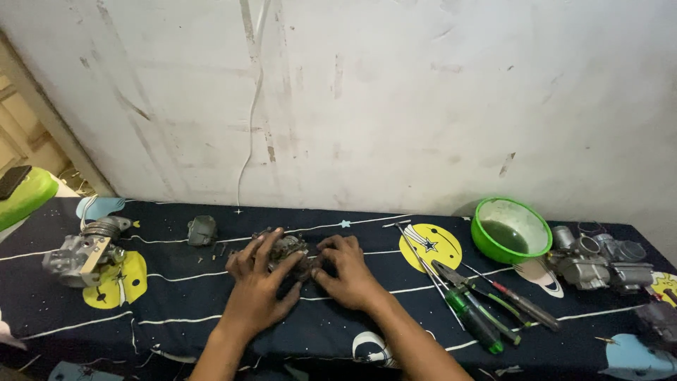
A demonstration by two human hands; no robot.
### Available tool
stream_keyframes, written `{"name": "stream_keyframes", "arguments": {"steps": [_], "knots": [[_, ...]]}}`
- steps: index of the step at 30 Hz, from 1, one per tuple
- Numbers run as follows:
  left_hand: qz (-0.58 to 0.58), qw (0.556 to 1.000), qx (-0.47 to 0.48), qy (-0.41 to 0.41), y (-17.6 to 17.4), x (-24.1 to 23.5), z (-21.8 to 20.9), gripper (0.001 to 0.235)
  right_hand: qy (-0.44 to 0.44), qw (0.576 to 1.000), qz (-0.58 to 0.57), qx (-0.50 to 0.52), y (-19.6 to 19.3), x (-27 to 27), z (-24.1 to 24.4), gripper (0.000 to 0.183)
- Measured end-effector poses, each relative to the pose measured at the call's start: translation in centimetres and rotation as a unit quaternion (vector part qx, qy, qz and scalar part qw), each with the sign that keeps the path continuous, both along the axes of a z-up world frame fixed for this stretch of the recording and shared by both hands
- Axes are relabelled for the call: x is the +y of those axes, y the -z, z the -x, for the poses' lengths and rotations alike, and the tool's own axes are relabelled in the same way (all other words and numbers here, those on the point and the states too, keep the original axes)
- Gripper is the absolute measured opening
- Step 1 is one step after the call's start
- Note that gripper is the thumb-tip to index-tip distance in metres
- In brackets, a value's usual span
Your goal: Disassembling and repairing a motorcycle carburetor using a screwdriver and pliers
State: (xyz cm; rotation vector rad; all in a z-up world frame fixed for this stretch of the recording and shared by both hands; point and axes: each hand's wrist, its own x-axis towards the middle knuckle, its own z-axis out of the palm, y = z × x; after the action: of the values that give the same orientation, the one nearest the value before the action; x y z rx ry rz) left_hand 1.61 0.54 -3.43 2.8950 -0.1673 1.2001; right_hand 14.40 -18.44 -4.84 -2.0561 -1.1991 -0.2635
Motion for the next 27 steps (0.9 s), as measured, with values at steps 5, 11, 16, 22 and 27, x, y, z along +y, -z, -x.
{"name": "stream_keyframes", "arguments": {"steps": [5, 11, 16, 22, 27], "knots": [[0.010, 1.000, 0.000, 0.026, -0.3, -0.1, 0.2, 0.060, 0.008, 0.999, 0.013, 0.034, -1.1, -0.3, 0.8, 0.016], [-0.003, 0.999, -0.021, 0.030, -0.5, -0.4, 0.2, 0.060, -0.005, 1.000, -0.005, 0.021, -0.3, -0.4, 0.3, 0.013], [0.002, 0.999, -0.024, 0.044, -0.5, -0.4, 0.4, 0.062, -0.005, 0.999, 0.009, 0.041, -1.1, -0.8, 0.6, 0.013], [0.004, 0.999, -0.021, 0.041, -0.4, -0.4, 0.5, 0.061, -0.018, 0.997, -0.005, 0.069, -1.7, -1.1, 0.8, 0.011], [0.028, 0.999, -0.023, 0.031, -0.6, -0.8, 0.8, 0.059, -0.033, 0.993, -0.026, 0.113, -1.5, -1.4, 0.7, 0.009]]}}
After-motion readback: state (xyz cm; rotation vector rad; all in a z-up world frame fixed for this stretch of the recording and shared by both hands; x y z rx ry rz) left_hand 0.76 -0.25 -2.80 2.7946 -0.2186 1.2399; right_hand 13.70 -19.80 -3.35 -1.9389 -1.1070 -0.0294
